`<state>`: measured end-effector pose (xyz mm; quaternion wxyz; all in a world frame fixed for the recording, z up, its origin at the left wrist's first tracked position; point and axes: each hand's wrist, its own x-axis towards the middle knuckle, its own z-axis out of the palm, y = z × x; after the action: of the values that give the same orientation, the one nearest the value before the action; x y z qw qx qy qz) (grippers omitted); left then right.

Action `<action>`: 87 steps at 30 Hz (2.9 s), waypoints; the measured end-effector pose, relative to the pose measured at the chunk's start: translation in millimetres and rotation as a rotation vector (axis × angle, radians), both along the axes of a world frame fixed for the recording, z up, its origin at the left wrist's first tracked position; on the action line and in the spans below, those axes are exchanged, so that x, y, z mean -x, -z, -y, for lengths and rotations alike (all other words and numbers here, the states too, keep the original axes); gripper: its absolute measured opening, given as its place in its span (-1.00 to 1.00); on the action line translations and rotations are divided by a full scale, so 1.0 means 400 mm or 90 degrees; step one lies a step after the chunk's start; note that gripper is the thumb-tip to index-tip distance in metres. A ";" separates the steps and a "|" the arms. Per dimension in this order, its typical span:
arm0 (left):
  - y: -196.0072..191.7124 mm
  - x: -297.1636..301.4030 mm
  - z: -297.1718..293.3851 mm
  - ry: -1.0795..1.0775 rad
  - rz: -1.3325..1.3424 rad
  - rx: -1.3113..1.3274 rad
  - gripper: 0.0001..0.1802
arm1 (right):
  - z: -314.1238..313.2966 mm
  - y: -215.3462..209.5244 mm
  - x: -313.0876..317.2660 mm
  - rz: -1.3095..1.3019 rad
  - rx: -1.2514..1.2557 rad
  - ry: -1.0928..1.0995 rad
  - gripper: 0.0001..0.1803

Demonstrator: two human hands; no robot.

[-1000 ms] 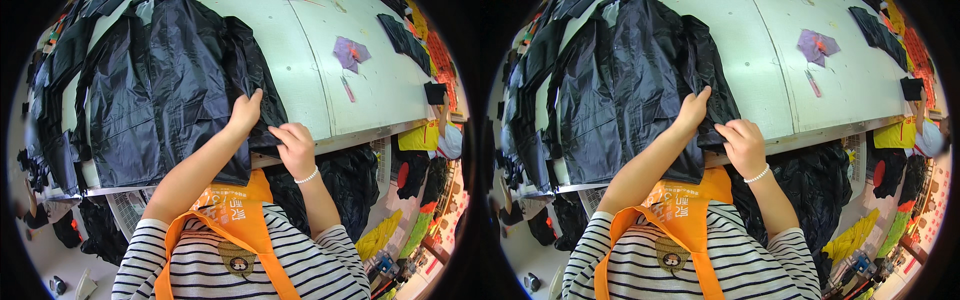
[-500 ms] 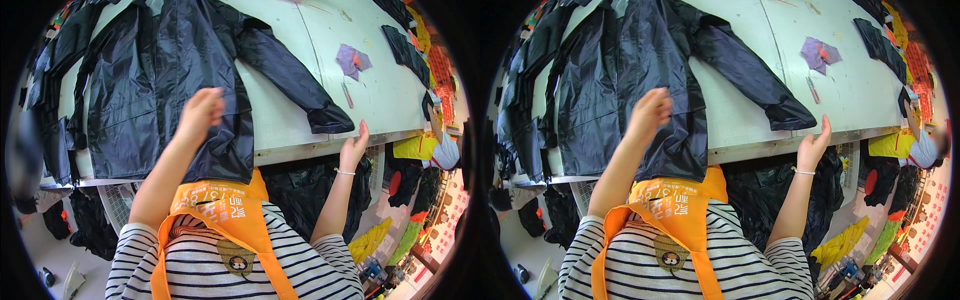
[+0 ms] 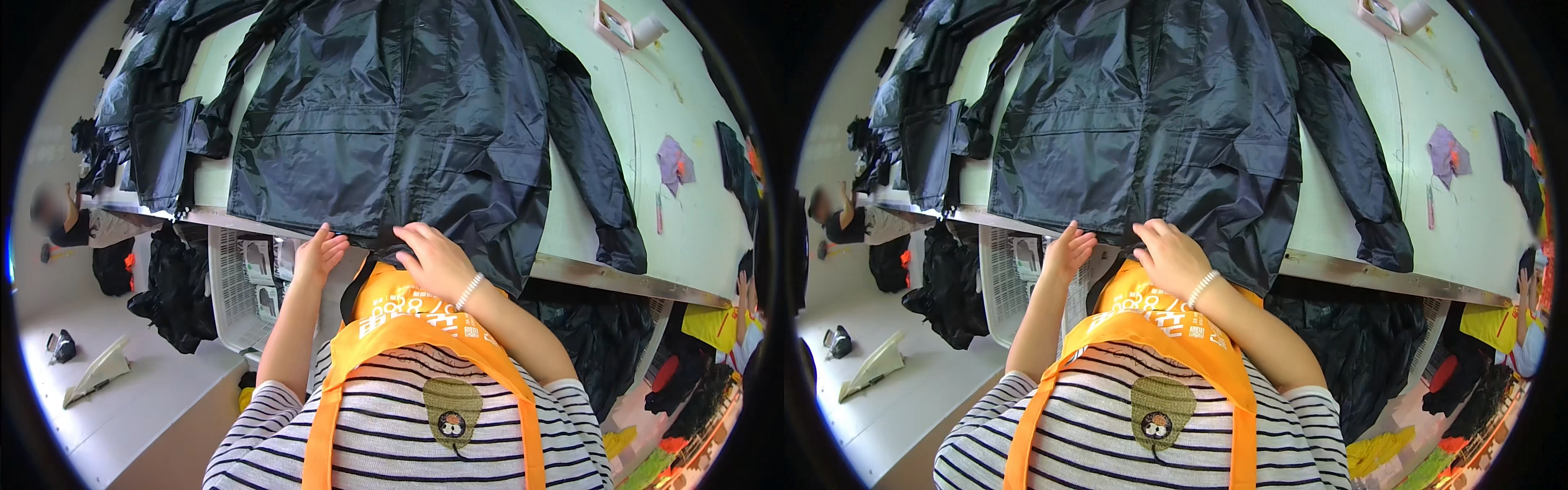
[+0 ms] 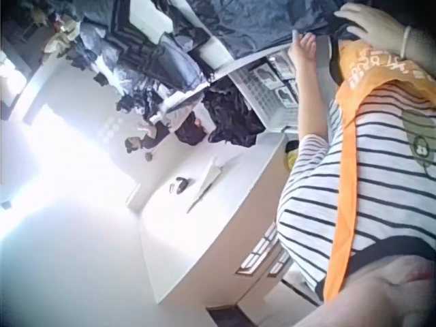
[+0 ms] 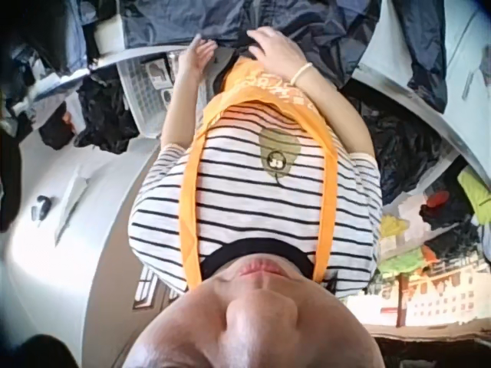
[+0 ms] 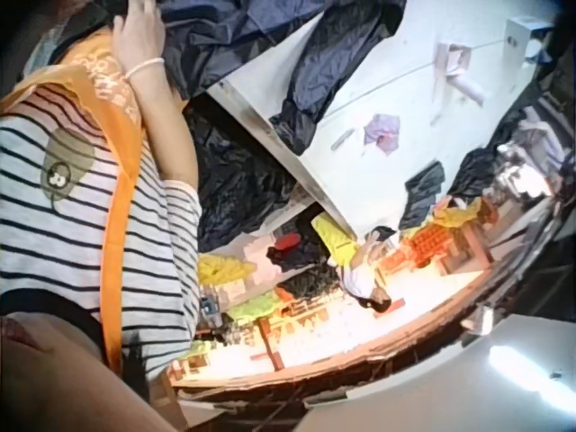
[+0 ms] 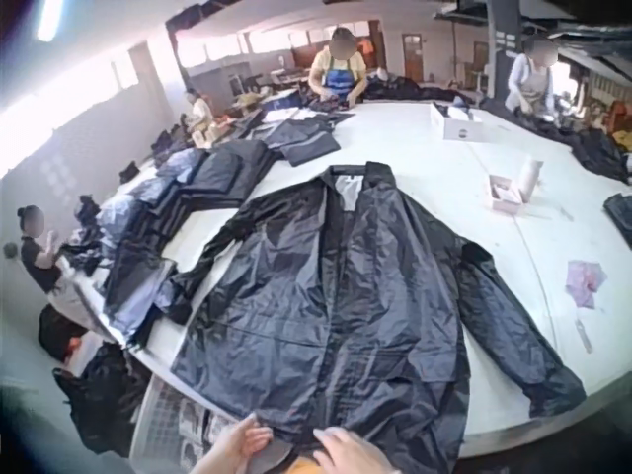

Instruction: The person folds a black jacket on a table, aligning edges and smoothing the fabric. They fold the sleeves and body, then place the folded jacket into a plastic bag and set it aside.

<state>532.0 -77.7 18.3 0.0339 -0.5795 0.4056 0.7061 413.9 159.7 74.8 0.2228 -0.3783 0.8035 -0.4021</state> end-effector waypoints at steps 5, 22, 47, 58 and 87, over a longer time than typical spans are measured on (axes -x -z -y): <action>0.000 0.038 0.011 0.134 0.000 -0.053 -0.51 | 0.126 0.136 0.018 0.093 -0.149 0.027 -0.63; -0.229 0.129 0.246 0.246 -0.462 0.465 -0.53 | -0.144 -0.048 0.038 0.015 0.021 0.713 -0.75; 0.106 0.193 -0.113 0.476 -0.244 -0.300 -0.73 | 0.006 0.096 -0.179 -0.016 -0.209 0.665 -0.82; 0.087 0.201 -0.114 0.461 -0.222 -0.401 -0.81 | 0.169 0.065 -0.173 -0.239 -0.263 0.475 -0.81; -0.011 0.143 -0.089 0.201 -0.170 -0.275 -0.81 | 0.144 0.103 -0.166 0.649 0.284 0.722 -0.88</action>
<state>474.7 -42.0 22.6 0.2122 -0.3908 0.3319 0.8319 480.5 102.0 33.5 0.2432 0.2837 0.5731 -0.7293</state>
